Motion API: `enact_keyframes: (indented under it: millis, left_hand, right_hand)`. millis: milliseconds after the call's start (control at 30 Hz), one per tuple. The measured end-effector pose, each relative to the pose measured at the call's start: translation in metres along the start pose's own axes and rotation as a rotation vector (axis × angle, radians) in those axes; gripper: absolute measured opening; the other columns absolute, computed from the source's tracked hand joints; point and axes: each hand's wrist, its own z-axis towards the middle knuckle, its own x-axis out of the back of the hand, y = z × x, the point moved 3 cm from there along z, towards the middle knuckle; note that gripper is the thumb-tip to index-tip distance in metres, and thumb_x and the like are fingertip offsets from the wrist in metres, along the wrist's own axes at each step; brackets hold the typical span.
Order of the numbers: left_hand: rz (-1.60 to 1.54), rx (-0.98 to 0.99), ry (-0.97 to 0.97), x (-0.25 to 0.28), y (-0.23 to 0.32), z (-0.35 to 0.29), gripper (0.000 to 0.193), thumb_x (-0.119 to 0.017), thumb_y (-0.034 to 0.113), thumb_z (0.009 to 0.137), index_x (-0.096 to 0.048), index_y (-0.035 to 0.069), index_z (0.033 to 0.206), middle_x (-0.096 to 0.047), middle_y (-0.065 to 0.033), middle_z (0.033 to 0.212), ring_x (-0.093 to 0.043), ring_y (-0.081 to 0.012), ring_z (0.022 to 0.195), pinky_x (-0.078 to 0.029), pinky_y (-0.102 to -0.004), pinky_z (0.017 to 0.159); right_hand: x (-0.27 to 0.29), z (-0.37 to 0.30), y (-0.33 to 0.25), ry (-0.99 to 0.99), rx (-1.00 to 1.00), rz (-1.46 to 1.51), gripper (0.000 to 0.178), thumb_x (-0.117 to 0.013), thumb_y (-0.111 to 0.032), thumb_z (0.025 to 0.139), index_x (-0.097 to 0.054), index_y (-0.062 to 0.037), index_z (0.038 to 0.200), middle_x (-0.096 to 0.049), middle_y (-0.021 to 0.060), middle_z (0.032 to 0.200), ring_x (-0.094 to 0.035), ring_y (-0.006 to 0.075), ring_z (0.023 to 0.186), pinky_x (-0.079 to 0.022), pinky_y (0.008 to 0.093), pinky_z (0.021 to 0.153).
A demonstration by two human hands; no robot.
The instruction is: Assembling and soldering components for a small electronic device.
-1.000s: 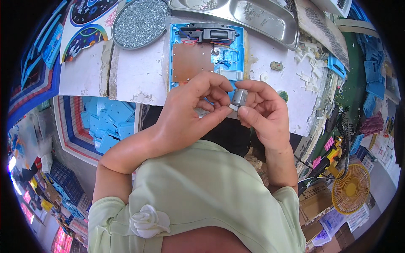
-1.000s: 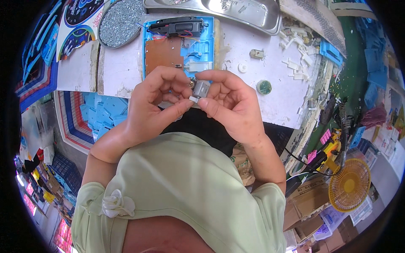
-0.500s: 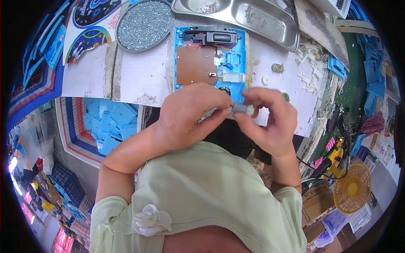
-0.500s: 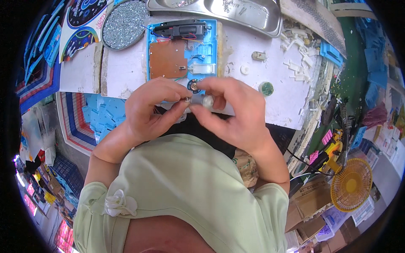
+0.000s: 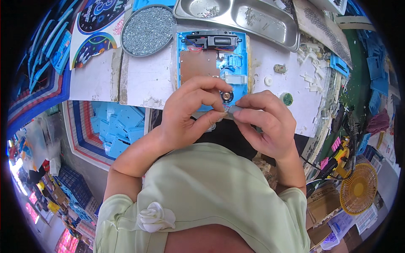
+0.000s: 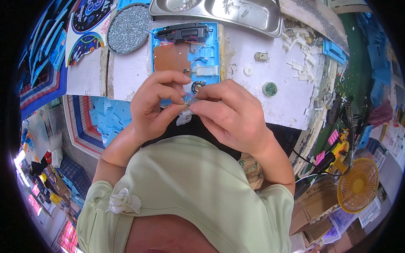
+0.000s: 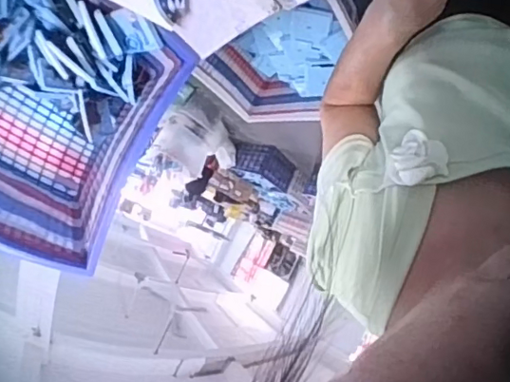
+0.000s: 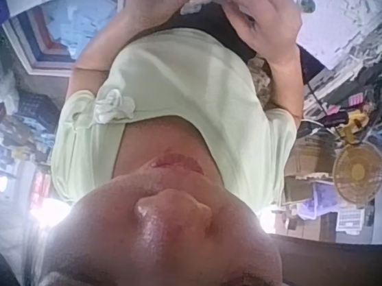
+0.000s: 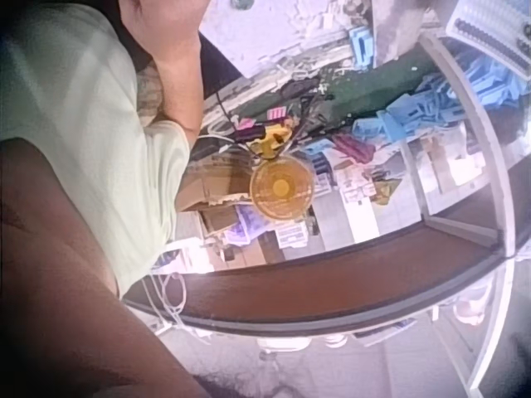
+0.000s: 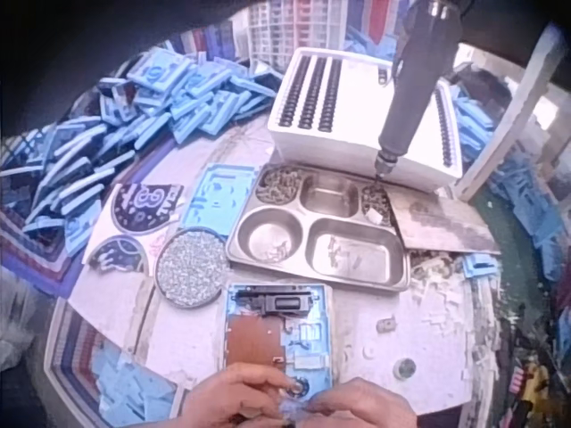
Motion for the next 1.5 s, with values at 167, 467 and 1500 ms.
enact_keyframes:
  millis: [167,467,1500]
  left_hand:
    - [-0.005,-0.008,0.030,0.000,-0.005,-0.004,0.021,-0.080,-0.007,0.077,-0.067,0.003,0.092,-0.057,-0.0130,0.123,-0.056,-0.0150,0.091,-0.048,-0.0284,0.082]
    - [0.004,0.119,0.150,0.013,-0.003,0.007,0.030,-0.083,-0.004,0.073,-0.066,0.005,0.097,-0.054,-0.0127,0.118,-0.056,-0.0164,0.095,-0.050,-0.0288,0.081]
    - [0.593,-0.094,0.229,0.048,-0.032,0.047,0.011,-0.075,0.006,0.079,-0.069,0.008,0.088,-0.066,-0.0051,0.080,-0.063,-0.0205,0.073,-0.046,-0.0332,0.075]
  right_hand:
    - [0.003,-0.019,0.015,-0.028,-0.002,-0.046,0.043,-0.081,0.011,0.068,-0.069,-0.0058,0.105,-0.071,0.0152,0.100,-0.069,0.0274,0.082,-0.055,0.0334,0.068]
    - [0.010,-0.008,0.016,0.021,-0.004,-0.109,0.042,-0.079,0.012,0.070,-0.069,-0.0024,0.107,-0.072,0.0162,0.103,-0.069,0.0292,0.086,-0.054,0.0361,0.074]
    - [0.004,0.039,0.074,-0.168,-0.399,-0.261,0.032,-0.085,-0.011,0.073,-0.078,-0.0070,0.104,-0.063,0.0056,0.102,-0.055,0.0239,0.104,-0.044,0.0359,0.092]
